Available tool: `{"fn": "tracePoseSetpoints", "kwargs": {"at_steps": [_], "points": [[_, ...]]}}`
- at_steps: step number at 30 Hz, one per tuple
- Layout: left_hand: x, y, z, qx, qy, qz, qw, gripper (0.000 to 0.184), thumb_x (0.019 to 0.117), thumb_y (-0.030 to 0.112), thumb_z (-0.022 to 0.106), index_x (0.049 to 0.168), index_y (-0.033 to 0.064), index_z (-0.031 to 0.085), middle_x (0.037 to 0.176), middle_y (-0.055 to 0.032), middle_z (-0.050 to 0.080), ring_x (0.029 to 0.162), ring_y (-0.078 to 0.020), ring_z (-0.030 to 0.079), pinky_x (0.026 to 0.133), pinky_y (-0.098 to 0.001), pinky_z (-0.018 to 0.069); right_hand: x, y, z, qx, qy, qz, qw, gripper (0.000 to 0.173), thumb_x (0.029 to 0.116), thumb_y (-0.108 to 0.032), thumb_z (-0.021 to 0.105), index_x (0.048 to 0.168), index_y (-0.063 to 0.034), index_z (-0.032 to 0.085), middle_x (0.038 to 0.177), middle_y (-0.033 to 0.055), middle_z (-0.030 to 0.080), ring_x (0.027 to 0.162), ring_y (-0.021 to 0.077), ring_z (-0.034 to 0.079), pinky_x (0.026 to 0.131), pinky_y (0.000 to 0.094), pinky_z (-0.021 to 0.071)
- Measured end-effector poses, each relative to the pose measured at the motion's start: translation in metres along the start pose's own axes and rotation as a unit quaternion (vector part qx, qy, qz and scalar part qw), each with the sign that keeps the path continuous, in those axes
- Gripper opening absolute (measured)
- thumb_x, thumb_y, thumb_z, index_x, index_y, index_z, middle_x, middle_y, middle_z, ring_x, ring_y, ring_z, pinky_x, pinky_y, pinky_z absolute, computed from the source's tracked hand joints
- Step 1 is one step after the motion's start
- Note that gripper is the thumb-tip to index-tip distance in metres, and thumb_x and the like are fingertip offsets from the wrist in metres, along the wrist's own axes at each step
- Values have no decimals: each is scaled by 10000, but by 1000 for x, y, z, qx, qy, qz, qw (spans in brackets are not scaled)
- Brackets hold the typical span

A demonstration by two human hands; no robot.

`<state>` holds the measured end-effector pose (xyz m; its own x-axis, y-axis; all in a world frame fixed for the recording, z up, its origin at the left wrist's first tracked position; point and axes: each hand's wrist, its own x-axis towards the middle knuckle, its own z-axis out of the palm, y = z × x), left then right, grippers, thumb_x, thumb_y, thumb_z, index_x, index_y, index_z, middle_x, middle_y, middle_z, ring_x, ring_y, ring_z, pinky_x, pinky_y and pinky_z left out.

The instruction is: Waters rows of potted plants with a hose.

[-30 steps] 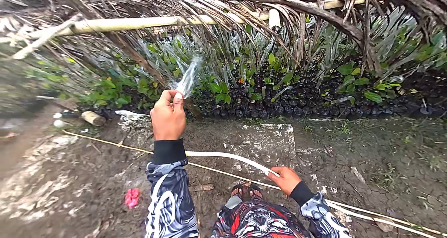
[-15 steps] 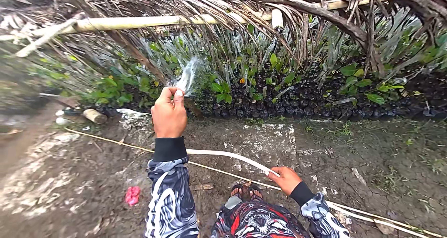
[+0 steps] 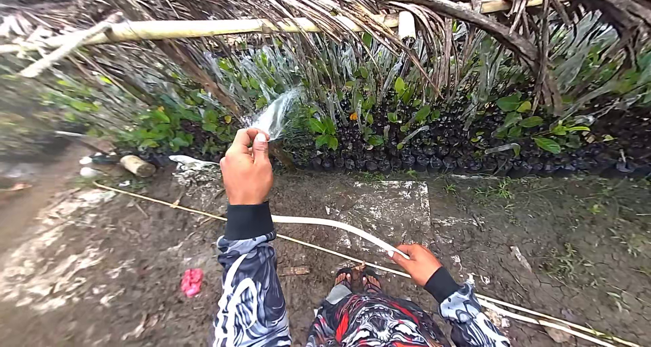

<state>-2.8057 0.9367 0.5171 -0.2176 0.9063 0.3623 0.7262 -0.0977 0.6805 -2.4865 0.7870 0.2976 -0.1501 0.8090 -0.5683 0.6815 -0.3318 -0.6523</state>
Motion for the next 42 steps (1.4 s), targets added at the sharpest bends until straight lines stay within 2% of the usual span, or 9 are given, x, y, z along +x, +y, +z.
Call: {"fn": "tracePoseSetpoints", "kwargs": {"at_steps": [3, 6, 9, 17, 23, 27, 34, 38, 42], "points": [[-12, -6, 0, -11, 12, 0, 1000, 315, 1105, 363, 412, 1175, 155, 638, 735, -23, 559, 521, -155, 476, 524, -396, 436, -1, 4, 0, -2, 0, 4, 1000, 442, 1039, -488, 551, 996, -94, 746, 836, 120, 689, 826, 282, 658, 807, 544, 504], [-30, -27, 4, 2, 4, -3, 1000, 360, 1108, 436, 379, 1204, 190, 623, 668, -56, 543, 442, -195, 447, 435, -421, 421, -2, 7, 0, -13, -7, 14, 1000, 449, 1043, -495, 543, 1034, -102, 760, 887, 131, 715, 887, 295, 677, 852, 561, 508], [-42, -48, 1, -26, 8, -17, 1000, 351, 1105, 436, 391, 1204, 195, 626, 637, -34, 505, 429, -182, 427, 422, -398, 412, -1, 19, 3, -18, -12, 12, 1000, 453, 1042, -502, 535, 1023, -111, 762, 866, 123, 709, 862, 292, 670, 830, 561, 508], [-94, -97, 3, -47, 24, -76, 996, 333, 1099, 396, 413, 1205, 174, 637, 618, -8, 514, 459, -156, 485, 459, -387, 457, 1, 36, 16, -70, -53, 24, 996, 458, 1040, -489, 547, 1018, -91, 774, 893, 151, 728, 900, 325, 688, 874, 583, 509], [-133, -123, -4, -32, 50, -92, 994, 337, 1087, 405, 412, 1175, 176, 643, 619, 46, 514, 472, -103, 484, 481, -345, 450, -4, 48, 31, -81, -72, 43, 993, 439, 1038, -480, 547, 1024, -111, 785, 858, 133, 718, 839, 305, 674, 833, 570, 515], [-165, -130, -11, 12, 36, -83, 996, 363, 1078, 363, 426, 1148, 114, 682, 635, 40, 566, 511, -83, 520, 518, -329, 466, -9, 39, 46, -116, -92, 52, 988, 465, 1045, -483, 549, 1006, -74, 767, 880, 161, 714, 878, 332, 676, 858, 581, 505], [-248, -159, -46, 3, -1, -47, 999, 390, 1079, 359, 420, 1122, 100, 709, 621, -2, 608, 511, -143, 575, 500, -382, 494, -16, 41, 105, -204, -133, 57, 968, 515, 1035, -544, 526, 1068, -96, 779, 973, 183, 742, 987, 369, 696, 928, 611, 506], [-313, -180, -82, -11, -12, -50, 999, 400, 1081, 352, 414, 1121, 89, 714, 649, -43, 646, 541, -196, 628, 519, -426, 534, -35, 36, 153, -249, -147, 52, 956, 532, 1022, -561, 541, 1038, -85, 780, 977, 192, 738, 984, 376, 693, 926, 627, 500], [-378, -216, -129, -39, -13, -43, 998, 372, 1081, 316, 434, 1115, 83, 721, 671, -53, 666, 555, -200, 641, 535, -432, 550, -69, 13, 211, -307, -177, 55, 934, 509, 1042, -537, 525, 1098, -102, 783, 1059, 199, 745, 1064, 391, 686, 983, 631, 483]]}}
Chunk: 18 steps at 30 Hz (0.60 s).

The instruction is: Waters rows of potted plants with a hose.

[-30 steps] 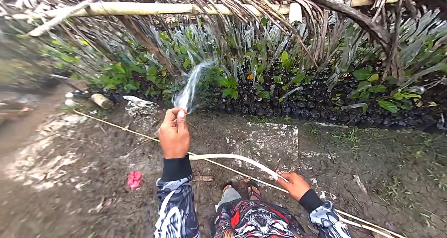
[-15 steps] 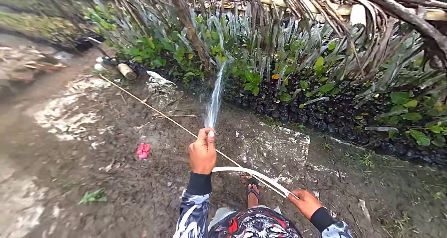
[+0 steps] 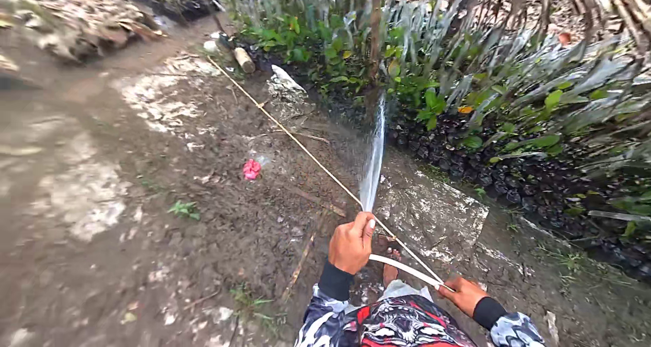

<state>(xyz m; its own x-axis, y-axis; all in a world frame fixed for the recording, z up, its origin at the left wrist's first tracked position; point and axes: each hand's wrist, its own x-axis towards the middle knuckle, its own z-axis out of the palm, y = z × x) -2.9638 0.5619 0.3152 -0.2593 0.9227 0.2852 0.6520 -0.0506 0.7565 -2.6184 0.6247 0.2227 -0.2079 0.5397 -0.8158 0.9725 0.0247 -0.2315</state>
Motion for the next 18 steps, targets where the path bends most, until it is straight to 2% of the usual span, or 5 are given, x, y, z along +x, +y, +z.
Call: {"fn": "tracePoseSetpoints", "kwargs": {"at_steps": [2, 4, 10, 13, 18], "points": [[-27, -21, -25, -7, 5, -1, 1000, 375, 1081, 319, 430, 1112, 86, 721, 659, -48, 654, 543, -189, 626, 521, -419, 538, -7, -24, 22, -25, -9, 2, 1000, 522, 1044, -551, 512, 1113, -110, 781, 1060, 197, 745, 1064, 392, 685, 985, 631, 479], [-52, -36, -50, -16, 6, -8, 1000, 377, 1082, 321, 429, 1111, 84, 722, 663, -52, 655, 553, -188, 628, 529, -418, 537, -17, -45, 46, -21, 5, -3, 1000, 514, 1043, -541, 524, 1073, -99, 787, 1007, 196, 745, 1006, 390, 692, 952, 633, 489], [-99, -45, -117, -38, 0, 1, 999, 338, 1083, 264, 451, 1112, 51, 712, 774, -97, 715, 664, -227, 700, 627, -451, 583, -48, -103, 96, 1, 17, -29, 999, 440, 1062, -468, 532, 1069, -118, 798, 995, 195, 753, 988, 388, 703, 930, 647, 502], [-111, -50, -146, -40, 5, 12, 999, 334, 1083, 255, 462, 1100, 33, 711, 767, -108, 712, 659, -235, 698, 625, -456, 581, -52, -127, 111, 2, 2, -40, 999, 417, 1065, -430, 538, 1070, -107, 801, 1057, 201, 755, 1079, 396, 693, 984, 659, 480], [-123, -69, -177, -44, 15, 11, 999, 334, 1087, 251, 459, 1089, 34, 712, 738, -99, 694, 628, -212, 674, 607, -423, 566, -49, -160, 123, 13, -19, -54, 998, 374, 1073, -392, 533, 1044, -144, 811, 1016, 164, 763, 1006, 354, 706, 943, 631, 500]]}}
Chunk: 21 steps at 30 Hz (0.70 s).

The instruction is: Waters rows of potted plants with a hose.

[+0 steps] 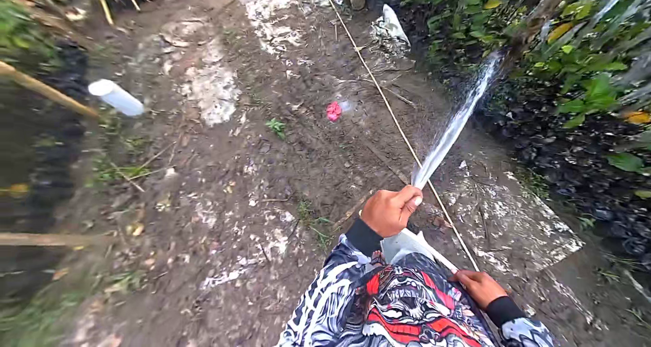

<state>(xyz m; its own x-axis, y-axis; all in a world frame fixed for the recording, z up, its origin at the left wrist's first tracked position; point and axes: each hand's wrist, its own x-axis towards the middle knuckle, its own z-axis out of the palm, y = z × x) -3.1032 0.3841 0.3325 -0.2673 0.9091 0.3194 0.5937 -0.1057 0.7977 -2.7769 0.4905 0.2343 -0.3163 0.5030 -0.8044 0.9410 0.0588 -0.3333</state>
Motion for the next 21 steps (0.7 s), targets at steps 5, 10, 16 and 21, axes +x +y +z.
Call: {"fn": "tracePoseSetpoints", "kwargs": {"at_steps": [5, 10, 16, 21], "points": [[7, -28, -35, -18, 10, -5, 1000, 317, 1080, 243, 487, 1073, 24, 716, 735, -98, 693, 624, -195, 667, 602, -410, 563, 24, -33, 5, 1, -14, 6, 1000, 391, 1086, -391, 517, 1054, -114, 791, 791, 143, 683, 699, 283, 611, 723, 542, 499], [32, -79, -77, -31, 31, -9, 999, 322, 1078, 239, 497, 1064, 9, 723, 730, -94, 693, 607, -168, 655, 596, -381, 558, 62, -77, 2, -9, -5, 9, 1000, 409, 1084, -413, 519, 1063, -105, 788, 802, 158, 684, 697, 295, 608, 722, 561, 494], [81, -143, -149, 11, 13, -15, 1000, 357, 1076, 295, 476, 1060, 40, 725, 694, -72, 673, 577, -167, 637, 561, -392, 550, 108, -192, -4, -18, -13, 18, 1000, 471, 1062, -480, 530, 1147, -86, 773, 1079, 232, 733, 1040, 415, 682, 971, 644, 480], [114, -196, -220, 43, -33, 34, 998, 409, 1095, 367, 435, 1060, 74, 718, 698, -56, 675, 569, -157, 636, 535, -378, 545, 129, -294, -10, -28, -15, 19, 999, 525, 1042, -549, 525, 1120, -93, 773, 1093, 212, 733, 1091, 397, 672, 995, 632, 472]]}}
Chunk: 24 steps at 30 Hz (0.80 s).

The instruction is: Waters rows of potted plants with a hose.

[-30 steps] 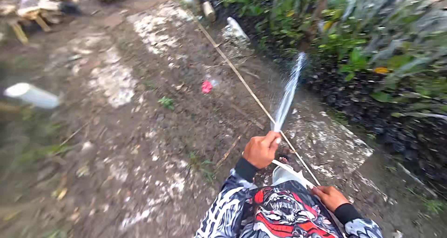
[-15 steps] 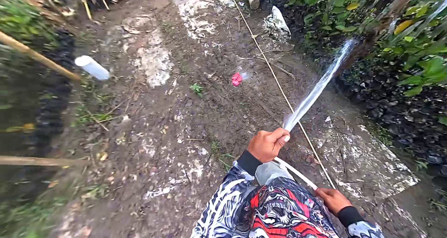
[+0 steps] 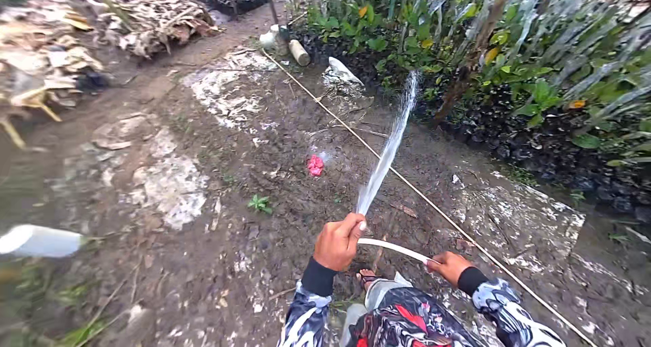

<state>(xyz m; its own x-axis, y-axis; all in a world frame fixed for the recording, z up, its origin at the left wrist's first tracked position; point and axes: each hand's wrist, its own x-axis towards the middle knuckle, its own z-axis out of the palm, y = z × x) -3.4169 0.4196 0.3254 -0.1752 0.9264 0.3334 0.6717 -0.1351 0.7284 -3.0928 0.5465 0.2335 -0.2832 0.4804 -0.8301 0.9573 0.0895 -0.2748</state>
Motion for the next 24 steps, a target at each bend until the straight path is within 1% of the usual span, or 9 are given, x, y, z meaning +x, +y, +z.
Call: {"fn": "tracePoseSetpoints", "kwargs": {"at_steps": [3, 5, 7, 8, 12, 16, 19, 22, 24], "points": [[5, -24, -34, -11, 15, 5, 1000, 439, 1095, 406, 428, 1045, 80, 718, 657, -35, 645, 535, -124, 602, 506, -342, 520, -6, -36, -7, 4, 9, 4, 1000, 521, 1047, -551, 512, 1117, -108, 777, 1088, 200, 736, 1095, 385, 671, 998, 621, 471], [7, -39, -54, -19, 7, 16, 1000, 438, 1094, 408, 426, 1031, 85, 715, 650, -31, 637, 528, -115, 594, 501, -330, 516, -6, -58, -6, 11, 16, 10, 1000, 518, 1042, -553, 520, 1111, -110, 779, 1096, 194, 740, 1114, 383, 671, 1003, 621, 470], [5, -56, -72, -22, -22, 32, 999, 422, 1094, 402, 429, 1032, 97, 713, 655, -34, 648, 535, -120, 610, 506, -331, 528, 0, -76, 5, 18, 21, 18, 999, 522, 1036, -560, 526, 1105, -110, 781, 1092, 195, 740, 1108, 385, 672, 998, 626, 473], [4, -67, -82, -25, -32, 41, 998, 418, 1095, 402, 427, 1031, 103, 711, 654, -32, 646, 536, -120, 610, 505, -330, 527, 8, -86, 13, 19, 28, 20, 999, 521, 1027, -571, 532, 1081, -120, 787, 1069, 184, 746, 1087, 377, 681, 983, 623, 484], [-3, -121, -135, -47, -36, 54, 997, 419, 1097, 411, 425, 1023, 110, 706, 666, -21, 646, 544, -100, 605, 505, -304, 521, 27, -143, 49, 20, 33, 32, 999, 538, 1013, -593, 534, 1062, -122, 790, 1045, 177, 751, 1065, 376, 690, 970, 627, 491], [-21, -191, -201, -67, -59, 73, 993, 417, 1097, 405, 426, 1019, 103, 703, 660, -16, 636, 535, -93, 592, 501, -292, 513, 33, -232, 82, 1, 25, 58, 998, 560, 1028, -588, 517, 1106, -96, 774, 1115, 203, 735, 1139, 392, 663, 1006, 627, 466], [-33, -239, -267, -88, -62, 79, 991, 418, 1096, 401, 431, 1021, 91, 702, 653, -16, 628, 529, -92, 585, 498, -294, 508, 29, -307, 115, 7, 38, 81, 996, 563, 1024, -589, 527, 1127, -94, 775, 1148, 213, 730, 1170, 401, 652, 1035, 625, 454], [-36, -266, -332, -97, -47, 73, 992, 410, 1095, 382, 436, 1018, 83, 706, 659, -19, 633, 536, -89, 584, 504, -290, 507, 16, -378, 129, 8, 56, 96, 994, 579, 1021, -610, 517, 1122, -101, 775, 1142, 209, 732, 1166, 401, 654, 1028, 627, 457], [-34, -279, -368, -80, -68, 80, 991, 391, 1093, 359, 444, 1022, 80, 709, 680, -38, 658, 555, -119, 615, 520, -323, 530, 17, -419, 138, 15, 62, 90, 994, 580, 1022, -601, 529, 1100, -79, 769, 1115, 224, 729, 1147, 411, 657, 1011, 636, 461]]}}
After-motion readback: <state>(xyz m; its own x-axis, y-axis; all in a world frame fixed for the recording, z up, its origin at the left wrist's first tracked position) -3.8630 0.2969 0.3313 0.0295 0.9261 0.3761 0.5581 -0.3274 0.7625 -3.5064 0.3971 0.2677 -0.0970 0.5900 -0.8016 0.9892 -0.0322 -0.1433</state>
